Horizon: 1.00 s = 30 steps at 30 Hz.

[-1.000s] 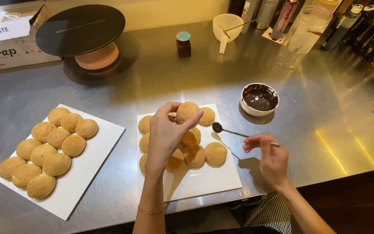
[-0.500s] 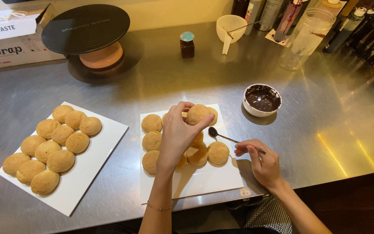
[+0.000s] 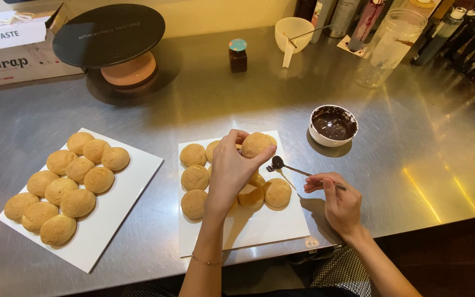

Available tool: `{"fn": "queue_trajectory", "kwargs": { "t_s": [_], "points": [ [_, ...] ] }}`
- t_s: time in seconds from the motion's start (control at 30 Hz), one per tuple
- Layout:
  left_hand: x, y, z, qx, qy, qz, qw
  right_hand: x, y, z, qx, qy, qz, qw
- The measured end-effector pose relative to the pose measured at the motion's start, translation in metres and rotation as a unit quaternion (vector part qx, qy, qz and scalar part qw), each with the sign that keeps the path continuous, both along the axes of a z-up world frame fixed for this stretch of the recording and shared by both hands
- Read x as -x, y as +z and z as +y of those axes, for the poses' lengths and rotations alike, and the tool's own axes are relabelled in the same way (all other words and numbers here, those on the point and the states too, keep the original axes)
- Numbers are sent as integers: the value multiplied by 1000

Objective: Filling cream puffs with chocolate sauce using a spoon and arranging them on a tray

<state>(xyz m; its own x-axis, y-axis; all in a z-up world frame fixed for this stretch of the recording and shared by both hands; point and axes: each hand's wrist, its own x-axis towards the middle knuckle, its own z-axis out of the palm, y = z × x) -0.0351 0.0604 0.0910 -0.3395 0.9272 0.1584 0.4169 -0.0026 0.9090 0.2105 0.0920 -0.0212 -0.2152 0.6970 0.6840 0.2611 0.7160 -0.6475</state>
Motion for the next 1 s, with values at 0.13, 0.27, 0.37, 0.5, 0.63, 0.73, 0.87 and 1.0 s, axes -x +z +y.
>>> {"fn": "queue_trajectory", "kwargs": {
  "t_s": [0.13,0.27,0.37,0.5,0.63,0.73,0.87,1.0],
  "points": [
    [-1,-4,4,23,4,13,1000,-1,-7,2,43,0,70,997],
    [-3,3,-2,44,0,41,998,2,-5,3,197,-44,220,954],
    [0,0,-2,32,21,65,997,4,-4,8,248,-76,275,926],
    [0,2,-3,35,28,114,992,4,-9,18,324,-98,331,881],
    [-10,-19,16,42,-8,126,991,-21,-53,46,415,-97,455,782],
    [-34,-52,38,37,-12,190,981,-37,-63,50,418,-101,505,748],
    [-40,-85,50,54,-16,274,960,-41,-43,35,403,-117,523,742],
    [-43,-90,51,71,-5,355,932,-56,-49,39,385,-134,505,761]
  ]
}}
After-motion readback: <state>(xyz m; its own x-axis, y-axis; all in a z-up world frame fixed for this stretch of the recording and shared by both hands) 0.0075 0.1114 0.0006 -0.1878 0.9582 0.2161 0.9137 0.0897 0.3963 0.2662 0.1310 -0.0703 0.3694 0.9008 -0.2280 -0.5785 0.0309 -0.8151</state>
